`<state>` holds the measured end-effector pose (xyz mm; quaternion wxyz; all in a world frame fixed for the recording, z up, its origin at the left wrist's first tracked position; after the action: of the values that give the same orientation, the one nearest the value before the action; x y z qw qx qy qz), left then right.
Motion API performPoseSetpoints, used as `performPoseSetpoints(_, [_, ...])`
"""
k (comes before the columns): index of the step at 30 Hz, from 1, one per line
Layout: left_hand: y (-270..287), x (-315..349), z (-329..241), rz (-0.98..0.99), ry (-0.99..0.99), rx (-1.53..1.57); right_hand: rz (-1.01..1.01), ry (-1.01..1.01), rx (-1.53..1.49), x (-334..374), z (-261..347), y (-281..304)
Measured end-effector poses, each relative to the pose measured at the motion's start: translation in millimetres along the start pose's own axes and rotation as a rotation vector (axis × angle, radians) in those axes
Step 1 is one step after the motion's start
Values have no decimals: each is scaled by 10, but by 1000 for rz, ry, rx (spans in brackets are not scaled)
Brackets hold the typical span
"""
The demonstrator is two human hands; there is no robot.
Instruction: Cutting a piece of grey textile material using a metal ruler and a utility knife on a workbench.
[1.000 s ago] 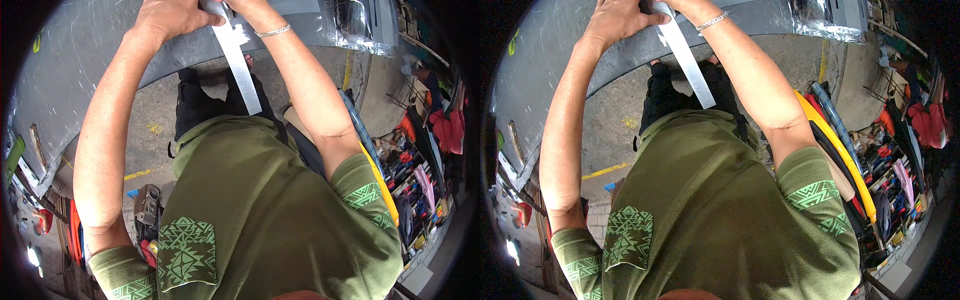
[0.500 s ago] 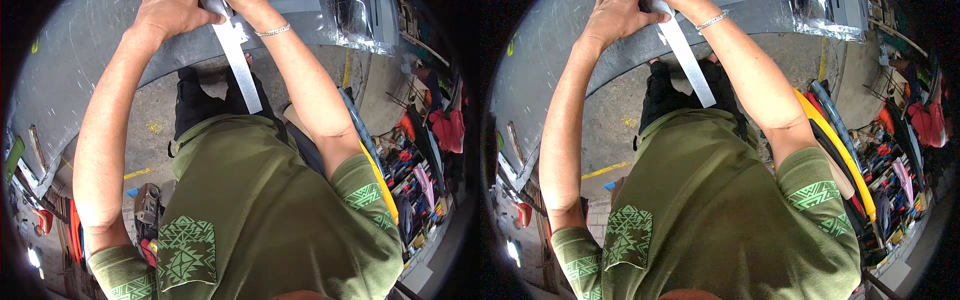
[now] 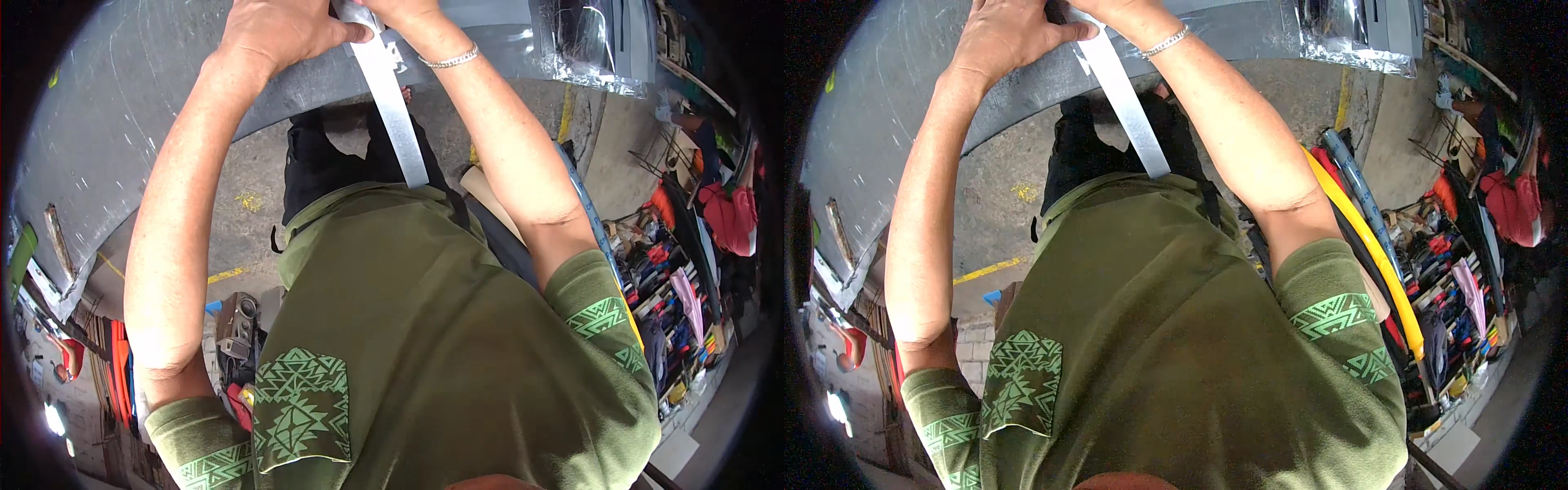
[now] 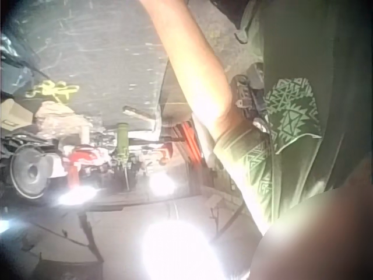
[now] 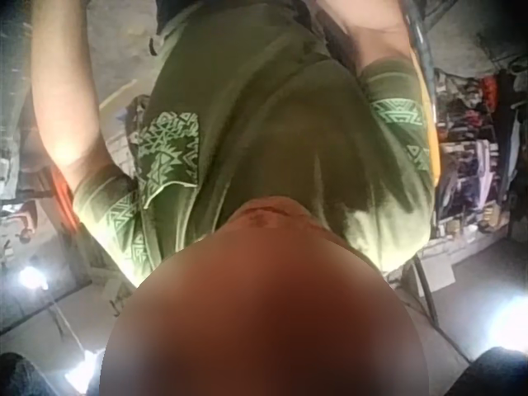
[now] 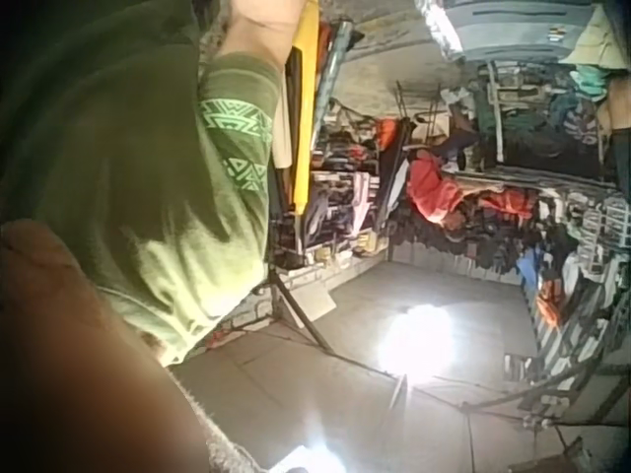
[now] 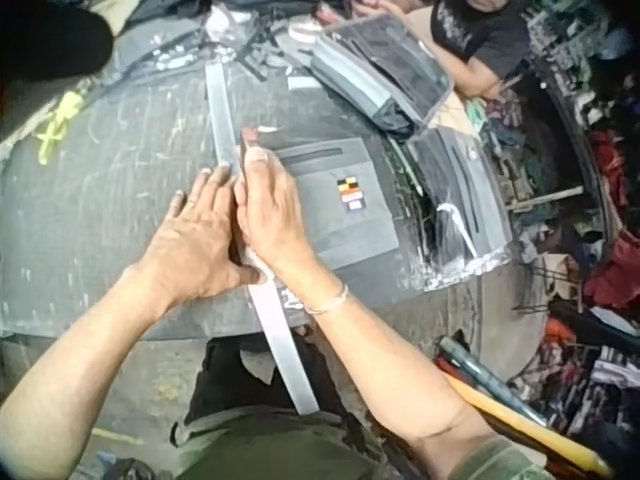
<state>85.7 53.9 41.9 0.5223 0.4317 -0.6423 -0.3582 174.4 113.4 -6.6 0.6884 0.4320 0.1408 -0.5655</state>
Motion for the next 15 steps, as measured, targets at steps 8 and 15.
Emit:
performPoseSetpoints(8, [87,8,-89,92,23,-17,251,-268,178,-102,-42,-24])
performPoseSetpoints(15, [-165,79,109,-150,-93,28,6,32,-23,-91,-44,-68])
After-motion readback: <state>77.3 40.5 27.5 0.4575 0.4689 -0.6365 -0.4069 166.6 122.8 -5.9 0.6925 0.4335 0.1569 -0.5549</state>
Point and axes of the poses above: each hand's wrist, its own x-axis away from the middle knuckle, its own y-axis out of the back of the hand, z = x × y, the point moved 5 cm from there along -x, towards the middle knuckle, and after that the axes turned 4 degrees about -y, right-handed, at the moved point
